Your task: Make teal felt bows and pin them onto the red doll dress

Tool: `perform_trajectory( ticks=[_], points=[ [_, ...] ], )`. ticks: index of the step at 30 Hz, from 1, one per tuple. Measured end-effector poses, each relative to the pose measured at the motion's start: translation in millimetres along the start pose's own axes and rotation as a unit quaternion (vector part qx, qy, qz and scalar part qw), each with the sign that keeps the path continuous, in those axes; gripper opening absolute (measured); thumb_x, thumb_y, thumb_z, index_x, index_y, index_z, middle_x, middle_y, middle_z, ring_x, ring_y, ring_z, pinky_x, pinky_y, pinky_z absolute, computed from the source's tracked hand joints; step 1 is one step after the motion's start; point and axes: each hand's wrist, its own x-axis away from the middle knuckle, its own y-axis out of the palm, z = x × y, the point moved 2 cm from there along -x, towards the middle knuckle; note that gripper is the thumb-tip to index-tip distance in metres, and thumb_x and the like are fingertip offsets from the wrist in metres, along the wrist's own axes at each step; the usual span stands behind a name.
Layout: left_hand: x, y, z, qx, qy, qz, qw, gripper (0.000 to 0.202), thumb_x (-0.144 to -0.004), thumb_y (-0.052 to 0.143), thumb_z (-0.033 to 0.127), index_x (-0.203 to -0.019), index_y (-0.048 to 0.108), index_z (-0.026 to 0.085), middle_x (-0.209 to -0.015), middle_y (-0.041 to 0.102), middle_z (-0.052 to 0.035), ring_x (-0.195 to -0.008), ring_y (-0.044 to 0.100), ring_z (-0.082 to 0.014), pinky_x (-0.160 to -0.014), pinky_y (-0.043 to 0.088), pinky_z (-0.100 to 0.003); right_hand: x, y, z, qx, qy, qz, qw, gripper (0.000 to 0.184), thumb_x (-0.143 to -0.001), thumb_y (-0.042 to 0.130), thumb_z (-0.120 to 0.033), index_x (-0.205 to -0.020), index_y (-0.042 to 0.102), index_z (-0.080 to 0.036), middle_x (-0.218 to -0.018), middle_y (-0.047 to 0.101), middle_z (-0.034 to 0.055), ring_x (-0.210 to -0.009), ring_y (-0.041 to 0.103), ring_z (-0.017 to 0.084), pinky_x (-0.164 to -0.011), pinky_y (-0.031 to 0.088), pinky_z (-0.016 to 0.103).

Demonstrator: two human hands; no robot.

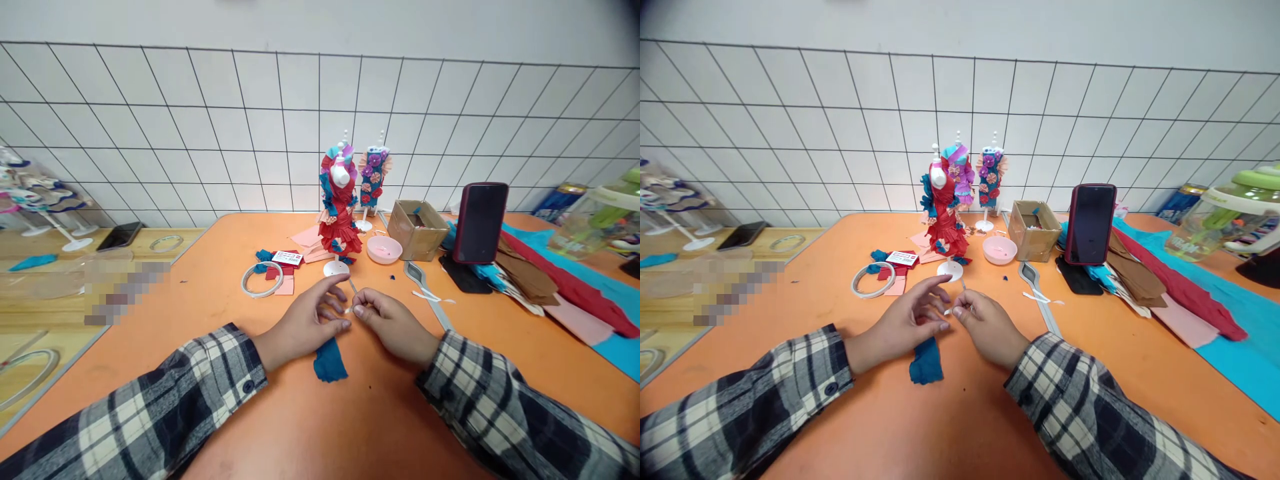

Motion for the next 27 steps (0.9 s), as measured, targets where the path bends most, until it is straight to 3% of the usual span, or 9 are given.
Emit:
perform_trajectory(
  ticks=[3, 6, 8, 13, 16, 19, 23, 27],
  points=[
    [1, 0.9, 5, -0.054, 0.052, -0.021, 0.997, 0.052, -0.076, 0.07, 0.022, -0.125, 0.056, 0.024, -0.13, 0.055, -0.0089, -0.108, 0.058, -0.0206, -0.084, 0.052, -0.029, 1, 2, 1, -0.046, 0.008, -0.005, 0.999, 0.012, -0.087, 0.046, -0.029, -0.086, 0.052, -0.019, -0.075, 0.057, -0.0005, -0.069, 0.052, 0.014, -0.064, 0.04, 0.025],
    [0, -0.5, 4, -0.071, 0.05, -0.014, 0.996, 0.032, -0.086, 0.059, 0.025, -0.117, 0.064, 0.021, -0.117, 0.066, -0.0069, -0.104, 0.062, -0.0195, -0.089, 0.049, -0.029, 3, 7, 2, -0.099, 0.051, -0.044, 0.993, 0.014, -0.089, 0.044, -0.032, -0.088, 0.05, -0.02, -0.053, 0.049, -0.0061, -0.049, 0.046, 0.011, -0.051, 0.035, 0.023],
    [-2, -2.9, 2, -0.08, 0.034, -0.002, 0.996, 0.027, -0.085, 0.06, 0.026, -0.11, 0.067, 0.02, -0.109, 0.07, -0.0057, -0.098, 0.064, -0.0189, -0.086, 0.05, -0.028, 4, 10, 4, -0.128, 0.07, -0.063, 0.987, 0.014, -0.089, 0.044, -0.033, -0.086, 0.048, -0.02, -0.048, 0.047, -0.0079, -0.044, 0.045, 0.01, -0.049, 0.034, 0.022],
    [-2, -7.0, 3, -0.111, -0.002, -0.001, 0.994, 0.013, -0.081, 0.064, 0.026, -0.088, 0.073, 0.019, -0.082, 0.074, -0.0018, -0.075, 0.067, -0.0155, -0.069, 0.05, -0.022, 3, 10, 9, -0.164, 0.086, -0.078, 0.98, 0.015, -0.087, 0.046, -0.033, -0.084, 0.048, -0.019, -0.065, 0.06, -0.0033, -0.042, 0.049, 0.007, -0.047, 0.035, 0.02],
    [-1, -6.7, 3, -0.158, -0.003, -0.016, 0.987, 0.01, -0.079, 0.065, 0.025, -0.083, 0.072, 0.019, -0.078, 0.072, -0.0011, -0.071, 0.065, -0.0143, -0.064, 0.047, -0.021, 1, 4, 10, -0.161, 0.098, -0.058, 0.98, 0.013, -0.087, 0.046, -0.031, -0.085, 0.048, -0.019, -0.07, 0.062, -0.0022, -0.04, 0.049, 0.006, -0.043, 0.034, 0.019],
    [-1, -5.1, -1, -0.168, -0.024, -0.036, 0.985, 0.01, -0.079, 0.063, 0.023, -0.083, 0.071, 0.018, -0.077, 0.07, -0.0013, -0.068, 0.062, -0.0133, -0.061, 0.046, -0.02, -2, -4, 12, -0.183, 0.103, -0.033, 0.977, 0.014, -0.086, 0.046, -0.033, -0.086, 0.047, -0.018, -0.091, 0.065, 0.0033, -0.042, 0.052, 0.005, -0.04, 0.033, 0.019],
    [-3, -5.2, -6, -0.089, -0.066, -0.036, 0.993, 0.011, -0.078, 0.062, 0.024, -0.083, 0.069, 0.017, -0.073, 0.068, -0.0007, -0.064, 0.059, -0.0123, -0.057, 0.045, -0.02, -5, -10, 14, -0.171, 0.093, -0.005, 0.981, 0.018, -0.086, 0.049, -0.035, -0.087, 0.052, -0.017, -0.092, 0.066, 0.0056, -0.042, 0.05, 0.005, -0.042, 0.037, 0.021],
    [-5, -10.4, -5, 0.024, -0.125, -0.006, 0.992, 0.018, -0.078, 0.064, 0.03, -0.087, 0.068, 0.015, -0.07, 0.066, -0.0004, -0.059, 0.057, -0.0113, -0.053, 0.043, -0.02, -2, -13, 10, -0.08, -0.002, 0.054, 0.995, 0.028, -0.092, 0.043, -0.032, -0.109, 0.06, -0.018, -0.099, 0.068, 0.0058, -0.049, 0.053, 0.007, -0.055, 0.047, 0.025]
  ],
)
